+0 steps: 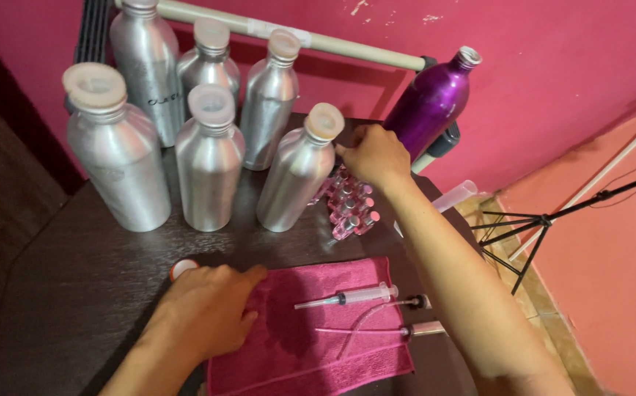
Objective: The person decants liquid into a small bottle using a syringe, attaches a spray nozzle, and then uses a larger syringe with a tube to draw liquid from a large container and transfer it into a graduated cylinder.
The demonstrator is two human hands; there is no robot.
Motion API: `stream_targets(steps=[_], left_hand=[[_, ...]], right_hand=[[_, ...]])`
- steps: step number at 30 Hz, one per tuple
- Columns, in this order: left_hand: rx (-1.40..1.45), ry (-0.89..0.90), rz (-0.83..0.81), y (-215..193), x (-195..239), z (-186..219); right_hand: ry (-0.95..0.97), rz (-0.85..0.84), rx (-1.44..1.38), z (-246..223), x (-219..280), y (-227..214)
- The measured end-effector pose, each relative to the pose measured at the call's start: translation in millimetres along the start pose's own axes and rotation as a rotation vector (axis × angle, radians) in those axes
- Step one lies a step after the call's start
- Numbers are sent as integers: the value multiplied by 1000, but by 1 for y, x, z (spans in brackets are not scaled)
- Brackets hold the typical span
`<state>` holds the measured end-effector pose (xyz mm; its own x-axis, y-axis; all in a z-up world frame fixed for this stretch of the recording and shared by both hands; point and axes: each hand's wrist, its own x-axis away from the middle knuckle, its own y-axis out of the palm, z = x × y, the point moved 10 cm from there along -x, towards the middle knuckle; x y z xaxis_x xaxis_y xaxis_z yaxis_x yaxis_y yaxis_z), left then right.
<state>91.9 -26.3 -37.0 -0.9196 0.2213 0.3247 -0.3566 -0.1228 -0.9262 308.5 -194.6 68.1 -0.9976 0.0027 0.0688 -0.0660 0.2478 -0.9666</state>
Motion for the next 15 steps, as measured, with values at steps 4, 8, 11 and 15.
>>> stream_targets(steps=[4, 8, 11, 15], left_hand=[[2, -17, -34, -3, 2, -1], [-24, -32, -85, 2, -1, -3], [-37, -30, -87, 3, -2, -4], [-40, -26, -93, 2, 0, -3]], right_hand=[[-40, 35, -84, -4, -7, -14], [-19, -21, 9, -13, -13, -6], [21, -78, 102, -16, -18, 11], [20, -108, 155, -19, -26, 24]])
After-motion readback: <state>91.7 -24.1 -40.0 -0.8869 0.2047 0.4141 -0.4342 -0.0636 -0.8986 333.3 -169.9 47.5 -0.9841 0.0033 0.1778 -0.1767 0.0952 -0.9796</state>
